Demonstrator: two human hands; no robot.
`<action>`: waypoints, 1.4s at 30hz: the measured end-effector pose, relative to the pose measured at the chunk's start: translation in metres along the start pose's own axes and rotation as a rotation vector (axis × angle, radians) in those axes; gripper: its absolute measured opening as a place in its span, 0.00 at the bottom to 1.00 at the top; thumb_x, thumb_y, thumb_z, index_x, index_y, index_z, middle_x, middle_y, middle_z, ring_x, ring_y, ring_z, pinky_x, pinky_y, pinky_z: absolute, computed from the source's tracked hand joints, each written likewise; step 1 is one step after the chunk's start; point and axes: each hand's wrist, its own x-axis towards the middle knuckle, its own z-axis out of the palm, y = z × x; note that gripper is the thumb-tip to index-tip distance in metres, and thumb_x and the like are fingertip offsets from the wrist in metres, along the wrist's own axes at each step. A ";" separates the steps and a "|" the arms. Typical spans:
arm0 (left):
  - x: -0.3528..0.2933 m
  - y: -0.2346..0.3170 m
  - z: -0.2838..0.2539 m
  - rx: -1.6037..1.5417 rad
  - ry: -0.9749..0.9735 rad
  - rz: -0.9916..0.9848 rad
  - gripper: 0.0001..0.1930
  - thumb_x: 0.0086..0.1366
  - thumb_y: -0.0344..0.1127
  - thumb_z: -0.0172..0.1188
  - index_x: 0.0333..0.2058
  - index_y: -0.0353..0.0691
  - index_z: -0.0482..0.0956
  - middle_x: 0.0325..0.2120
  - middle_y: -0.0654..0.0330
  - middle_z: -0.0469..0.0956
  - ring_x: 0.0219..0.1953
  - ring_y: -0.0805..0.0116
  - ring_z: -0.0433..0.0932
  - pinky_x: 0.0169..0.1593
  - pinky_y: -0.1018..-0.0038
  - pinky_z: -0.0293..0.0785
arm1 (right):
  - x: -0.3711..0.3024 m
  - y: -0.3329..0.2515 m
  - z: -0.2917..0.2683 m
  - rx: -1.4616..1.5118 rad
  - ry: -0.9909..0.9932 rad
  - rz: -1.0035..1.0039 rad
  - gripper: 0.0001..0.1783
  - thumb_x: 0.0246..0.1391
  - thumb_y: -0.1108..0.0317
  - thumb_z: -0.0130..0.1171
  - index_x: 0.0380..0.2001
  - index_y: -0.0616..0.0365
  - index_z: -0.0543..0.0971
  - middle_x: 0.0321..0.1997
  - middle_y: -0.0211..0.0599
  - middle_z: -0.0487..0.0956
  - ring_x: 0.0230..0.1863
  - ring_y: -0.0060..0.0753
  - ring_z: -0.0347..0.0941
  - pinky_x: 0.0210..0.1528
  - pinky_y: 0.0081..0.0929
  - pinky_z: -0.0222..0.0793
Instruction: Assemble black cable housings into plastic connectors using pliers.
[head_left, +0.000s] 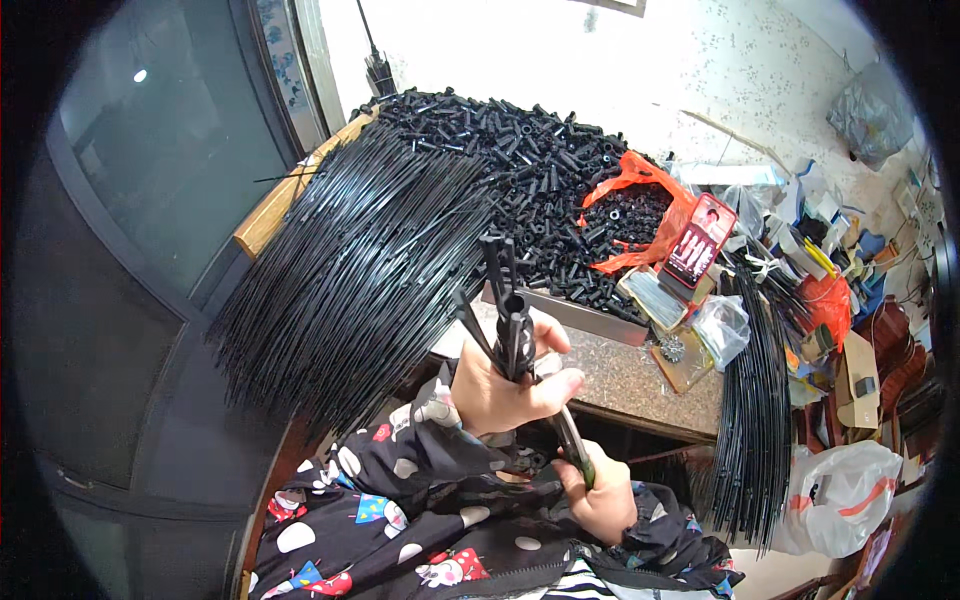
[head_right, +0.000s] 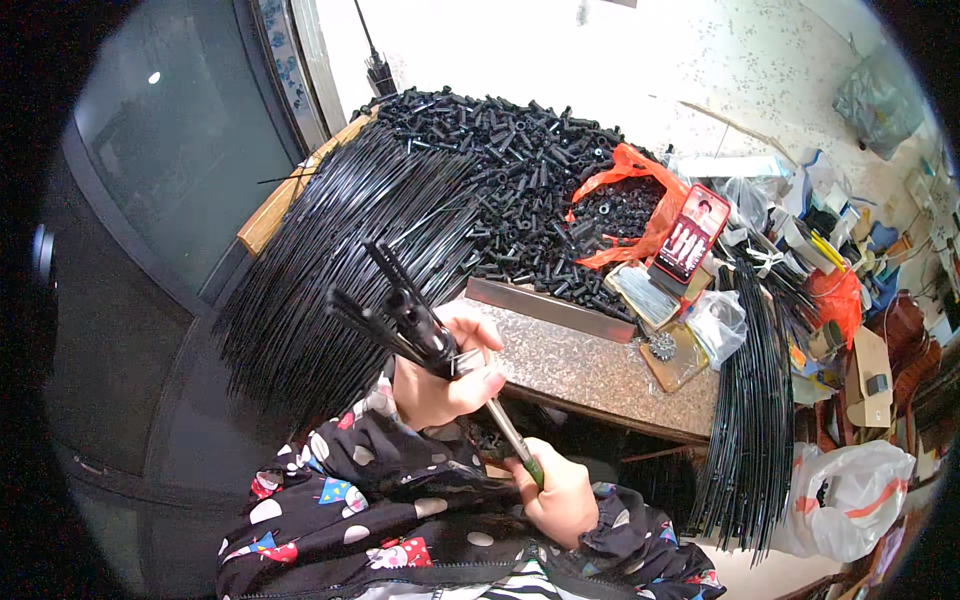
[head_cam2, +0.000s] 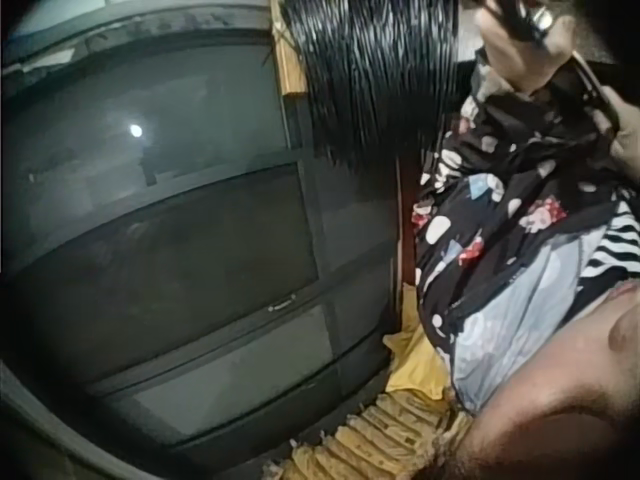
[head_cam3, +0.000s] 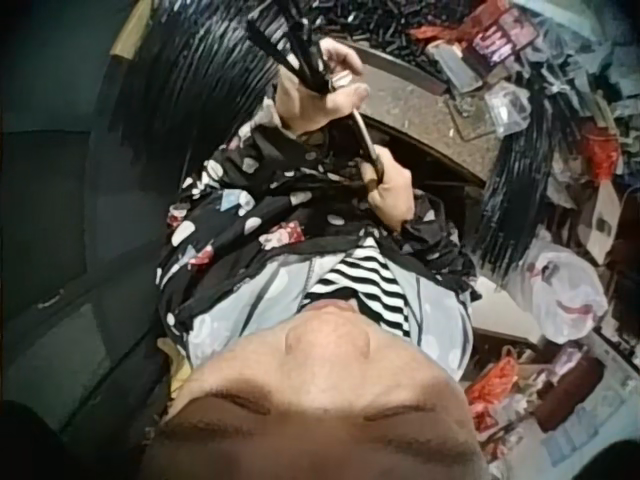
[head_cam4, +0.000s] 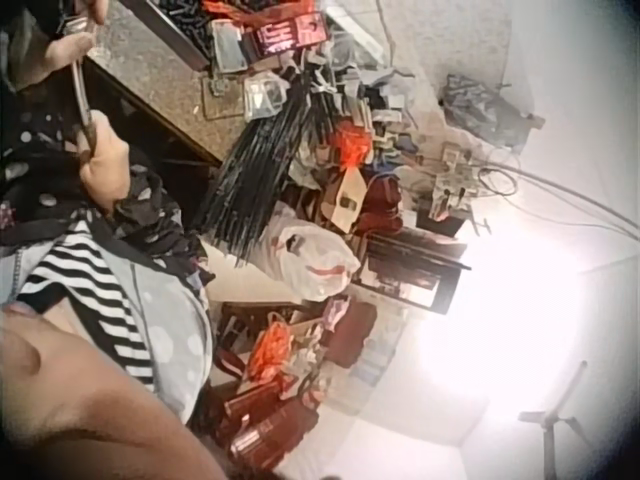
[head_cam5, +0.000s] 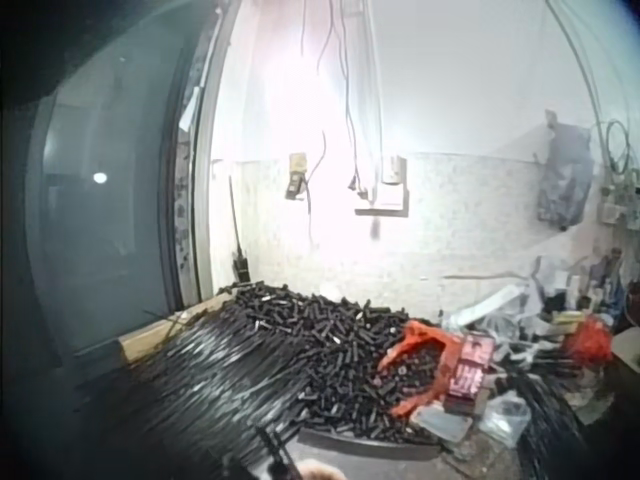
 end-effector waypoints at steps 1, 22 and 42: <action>-0.003 -0.003 0.002 0.000 -0.003 0.000 0.14 0.42 0.27 0.65 0.29 0.34 0.71 0.15 0.73 0.64 0.18 0.86 0.61 0.21 0.85 0.56 | -0.004 0.001 0.002 0.013 0.002 0.035 0.11 0.50 0.74 0.52 0.39 0.59 0.71 0.23 0.44 0.75 0.25 0.31 0.75 0.30 0.24 0.68; 0.001 -0.014 -0.032 -0.398 -0.275 0.055 0.24 0.51 0.54 0.59 0.26 0.38 0.60 0.10 0.67 0.59 0.13 0.79 0.58 0.19 0.79 0.58 | 0.014 -0.010 -0.066 -1.007 0.414 -0.755 0.12 0.30 0.67 0.61 0.26 0.49 0.78 0.41 0.19 0.71 0.49 0.43 0.62 0.53 0.45 0.46; 0.009 -0.007 -0.004 -0.267 -0.216 0.011 0.16 0.58 0.45 0.57 0.35 0.38 0.69 0.21 0.69 0.68 0.19 0.84 0.65 0.23 0.85 0.61 | 0.022 0.020 -0.033 0.456 -0.644 0.174 0.30 0.41 0.72 0.62 0.49 0.61 0.62 0.20 0.31 0.72 0.23 0.21 0.72 0.24 0.22 0.69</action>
